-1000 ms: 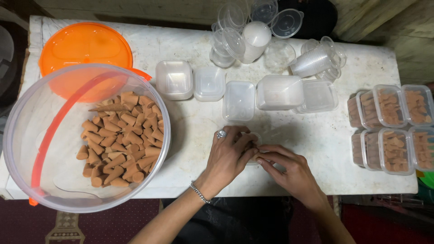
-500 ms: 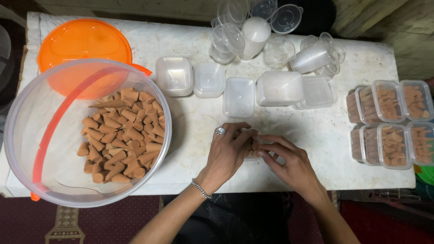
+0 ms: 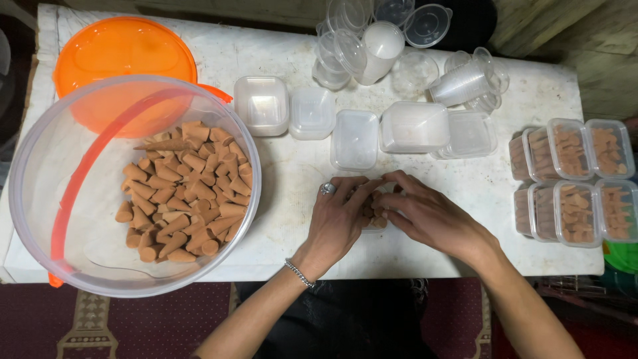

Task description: The person transfers small brown cone-shaped snacks from a large container into small clear plastic containers. They arrange the snacks inside, close the containers with lids, and stack the filled containers on the table.

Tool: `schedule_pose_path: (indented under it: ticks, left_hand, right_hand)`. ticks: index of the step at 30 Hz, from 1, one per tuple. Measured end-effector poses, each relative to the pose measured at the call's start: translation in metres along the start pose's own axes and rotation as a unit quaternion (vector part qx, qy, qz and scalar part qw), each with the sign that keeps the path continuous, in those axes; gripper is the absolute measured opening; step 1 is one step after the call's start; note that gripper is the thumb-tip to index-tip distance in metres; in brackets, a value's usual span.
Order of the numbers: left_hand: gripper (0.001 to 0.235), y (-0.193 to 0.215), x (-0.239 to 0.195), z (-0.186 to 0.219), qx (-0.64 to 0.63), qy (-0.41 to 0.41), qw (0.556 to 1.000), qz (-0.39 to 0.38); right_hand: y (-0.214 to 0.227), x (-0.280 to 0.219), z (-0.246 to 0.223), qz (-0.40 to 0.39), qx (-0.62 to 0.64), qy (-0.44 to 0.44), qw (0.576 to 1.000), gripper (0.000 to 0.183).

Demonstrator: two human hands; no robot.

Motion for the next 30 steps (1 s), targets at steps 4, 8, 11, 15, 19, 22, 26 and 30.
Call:
schedule_pose_path:
  ticks: [4,8,11,15,19,22,26,30]
  left_hand:
    - [0.039,0.001,0.0,-0.001,-0.004,0.003,1.0,0.0]
    - [0.04,0.002,0.001,0.0,0.003,0.0,1.0,-0.004]
    - [0.042,0.001,0.0,0.001,0.005,-0.002,1.0,-0.005]
    - [0.042,0.004,-0.001,0.002,0.001,-0.019,1.0,-0.004]
    - [0.038,0.003,0.001,0.0,-0.013,-0.016,1.0,-0.009]
    - [0.036,0.009,-0.005,-0.006,-0.097,0.002,0.995,0.013]
    - [0.046,0.024,-0.01,-0.01,-0.141,0.076,0.986,-0.043]
    - [0.085,0.032,-0.013,-0.007,-0.158,0.121,0.966,-0.165]
  right_hand:
    - [-0.001,0.006,0.006,-0.027,0.028,-0.003,0.999,0.023]
    - [-0.002,0.008,0.009,-0.028,0.041,0.022,0.999,0.024]
    - [-0.004,0.009,0.014,-0.027,0.047,0.018,0.998,0.021]
    - [0.005,0.006,0.007,-0.014,0.073,0.023,0.997,0.016]
    - [0.0,0.015,0.023,0.002,0.132,0.032,0.991,0.013]
    - [0.0,0.005,0.015,0.001,0.144,0.029,0.989,0.015]
    - [0.001,-0.01,0.023,0.096,0.185,0.01,0.978,0.016]
    - [-0.019,-0.018,0.03,0.155,0.185,-0.022,0.97,0.014]
Point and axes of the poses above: each hand's wrist, its own x-axis towards the middle knuckle, its own y-axis out of the back of the hand, z = x × y, the point moved 8 cm from there along x, towards the middle knuckle, and after that the axes turned 2 degrees about -z, right-handed, at the moved point
